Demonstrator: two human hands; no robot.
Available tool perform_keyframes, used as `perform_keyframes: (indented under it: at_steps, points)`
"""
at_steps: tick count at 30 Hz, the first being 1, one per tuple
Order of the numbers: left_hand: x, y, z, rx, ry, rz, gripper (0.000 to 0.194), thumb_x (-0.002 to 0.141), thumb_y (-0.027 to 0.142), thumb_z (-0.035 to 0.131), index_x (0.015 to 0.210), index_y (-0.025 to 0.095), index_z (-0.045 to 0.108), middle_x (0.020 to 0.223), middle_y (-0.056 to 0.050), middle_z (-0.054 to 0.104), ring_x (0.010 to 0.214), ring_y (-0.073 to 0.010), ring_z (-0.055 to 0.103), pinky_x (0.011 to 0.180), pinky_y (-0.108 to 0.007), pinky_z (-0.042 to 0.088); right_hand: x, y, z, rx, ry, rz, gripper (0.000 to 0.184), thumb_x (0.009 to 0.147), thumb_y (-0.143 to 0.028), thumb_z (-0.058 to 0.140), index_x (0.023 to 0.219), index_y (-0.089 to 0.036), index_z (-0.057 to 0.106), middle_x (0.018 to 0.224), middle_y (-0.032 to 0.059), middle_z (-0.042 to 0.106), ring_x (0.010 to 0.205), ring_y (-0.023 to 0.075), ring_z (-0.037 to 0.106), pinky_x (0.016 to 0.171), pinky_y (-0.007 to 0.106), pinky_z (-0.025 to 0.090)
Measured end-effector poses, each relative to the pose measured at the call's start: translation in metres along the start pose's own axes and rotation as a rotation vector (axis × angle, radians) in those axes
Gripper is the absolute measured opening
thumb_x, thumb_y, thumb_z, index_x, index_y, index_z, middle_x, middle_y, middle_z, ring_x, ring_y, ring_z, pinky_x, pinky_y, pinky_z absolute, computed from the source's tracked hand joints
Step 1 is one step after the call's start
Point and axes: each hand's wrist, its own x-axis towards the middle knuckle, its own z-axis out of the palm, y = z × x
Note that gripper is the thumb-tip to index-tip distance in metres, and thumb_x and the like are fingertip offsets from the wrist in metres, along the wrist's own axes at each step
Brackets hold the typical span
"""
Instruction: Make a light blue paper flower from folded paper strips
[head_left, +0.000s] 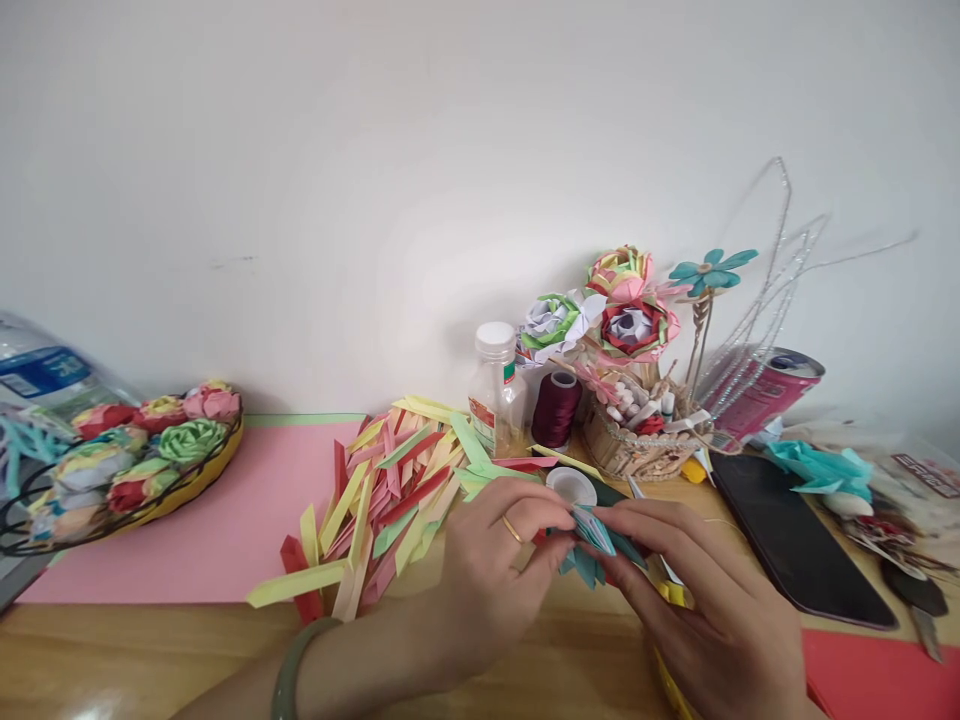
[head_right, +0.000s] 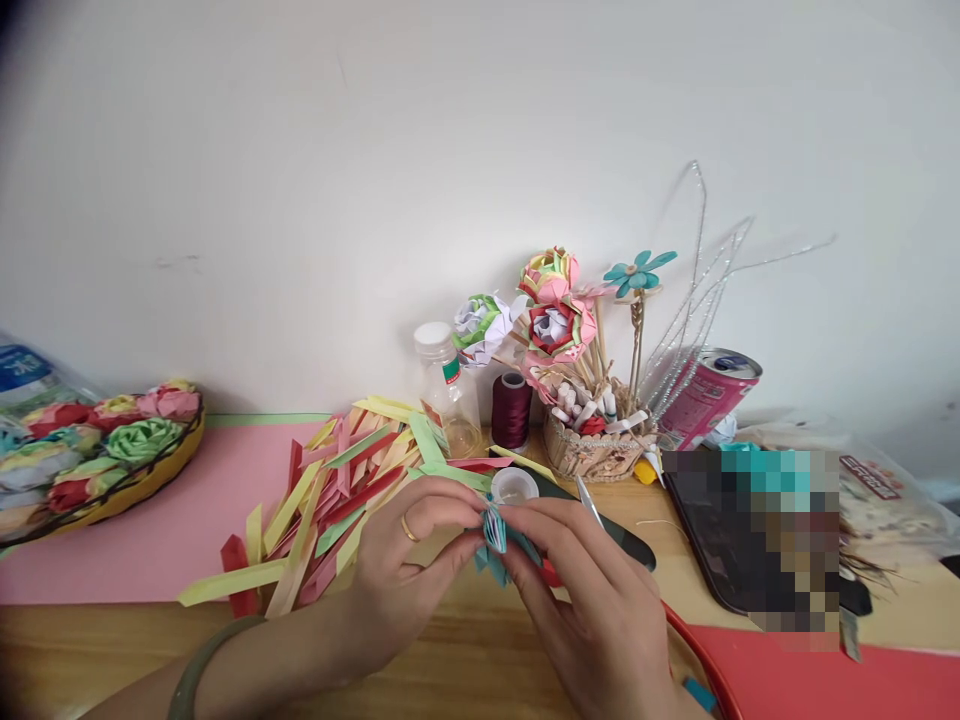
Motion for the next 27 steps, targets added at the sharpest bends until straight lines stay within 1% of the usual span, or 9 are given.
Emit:
perform_keyframes:
  at_steps: [2, 6, 9, 13, 15, 19, 23, 25, 27]
  points:
    - [0.002, -0.001, 0.001, 0.003, 0.022, 0.054, 0.012, 0.075, 0.006, 0.058, 0.081, 0.016, 0.061, 0.075, -0.005, 0.064, 0.073, -0.0145, 0.061, 0.066, -0.026, 0.052, 0.001, 0.000, 0.000, -0.007, 0.004, -0.015, 0.016, 0.079, -0.013, 0.058, 0.093, -0.020, 0.059, 0.081, 0.0031, 0.065, 0.073, 0.0135, 0.063, 0.064, 0.022, 0.052]
    - [0.003, -0.001, 0.000, 0.013, 0.016, 0.079, 0.009, 0.075, 0.007, 0.057, 0.079, 0.016, 0.060, 0.074, -0.005, 0.064, 0.072, -0.0139, 0.061, 0.065, -0.025, 0.052, 0.002, 0.000, -0.001, 0.003, -0.025, -0.035, 0.015, 0.079, -0.011, 0.057, 0.092, -0.019, 0.057, 0.081, 0.0038, 0.063, 0.074, 0.0132, 0.062, 0.065, 0.022, 0.051]
    - [0.003, -0.003, -0.001, -0.005, 0.007, 0.106, 0.009, 0.075, 0.007, 0.059, 0.077, 0.016, 0.058, 0.076, -0.005, 0.062, 0.071, -0.0132, 0.061, 0.063, -0.024, 0.052, 0.002, -0.001, -0.002, 0.003, -0.011, -0.055, 0.013, 0.080, -0.012, 0.056, 0.091, -0.019, 0.056, 0.080, 0.0035, 0.063, 0.072, 0.0130, 0.062, 0.065, 0.022, 0.050]
    - [0.003, -0.004, -0.003, -0.037, -0.027, 0.089, 0.009, 0.075, 0.007, 0.058, 0.076, 0.016, 0.058, 0.078, -0.004, 0.060, 0.071, -0.0126, 0.061, 0.064, -0.023, 0.052, 0.001, -0.002, -0.004, -0.039, -0.010, -0.079, 0.018, 0.080, -0.011, 0.055, 0.096, -0.019, 0.058, 0.083, 0.0037, 0.064, 0.074, 0.0126, 0.063, 0.065, 0.021, 0.050]
    - [0.003, -0.004, -0.004, -0.041, -0.041, 0.080, 0.009, 0.075, 0.007, 0.059, 0.076, 0.016, 0.058, 0.078, -0.004, 0.059, 0.071, -0.0125, 0.061, 0.064, -0.023, 0.052, 0.001, -0.002, -0.005, -0.043, -0.010, -0.084, 0.017, 0.080, -0.011, 0.055, 0.094, -0.019, 0.058, 0.082, 0.0033, 0.063, 0.073, 0.0122, 0.062, 0.065, 0.021, 0.050]
    - [0.004, -0.003, -0.004, -0.039, -0.041, 0.111, 0.012, 0.075, 0.006, 0.058, 0.078, 0.017, 0.057, 0.077, -0.003, 0.058, 0.071, -0.0125, 0.061, 0.064, -0.023, 0.051, 0.001, -0.003, -0.005, -0.039, -0.001, -0.082, 0.015, 0.080, -0.011, 0.055, 0.093, -0.019, 0.057, 0.079, 0.0030, 0.063, 0.071, 0.0121, 0.062, 0.065, 0.021, 0.050]
    - [0.004, -0.005, -0.003, -0.069, -0.044, 0.136, 0.013, 0.075, 0.004, 0.056, 0.076, 0.016, 0.055, 0.076, -0.004, 0.058, 0.074, -0.0132, 0.059, 0.067, -0.026, 0.051, 0.005, -0.004, -0.006, -0.018, 0.002, -0.065, 0.009, 0.080, -0.013, 0.055, 0.085, -0.020, 0.054, 0.076, 0.0022, 0.062, 0.068, 0.0115, 0.061, 0.061, 0.021, 0.049]
    - [0.005, -0.006, -0.003, -0.092, -0.085, 0.131, 0.013, 0.075, 0.004, 0.056, 0.076, 0.017, 0.054, 0.075, -0.003, 0.059, 0.075, -0.0137, 0.058, 0.069, -0.027, 0.050, 0.008, -0.003, -0.008, 0.017, -0.032, -0.076, 0.010, 0.080, -0.011, 0.054, 0.082, -0.021, 0.053, 0.077, 0.0024, 0.061, 0.069, 0.0118, 0.061, 0.060, 0.021, 0.049]
    - [0.007, -0.007, -0.005, -0.098, -0.137, 0.126, 0.012, 0.075, 0.006, 0.056, 0.075, 0.017, 0.053, 0.074, -0.003, 0.060, 0.075, -0.0141, 0.057, 0.071, -0.029, 0.049, 0.012, -0.002, -0.010, 0.084, -0.101, -0.103, 0.014, 0.079, -0.008, 0.052, 0.079, -0.021, 0.051, 0.079, 0.0023, 0.061, 0.071, 0.0123, 0.060, 0.062, 0.023, 0.049]
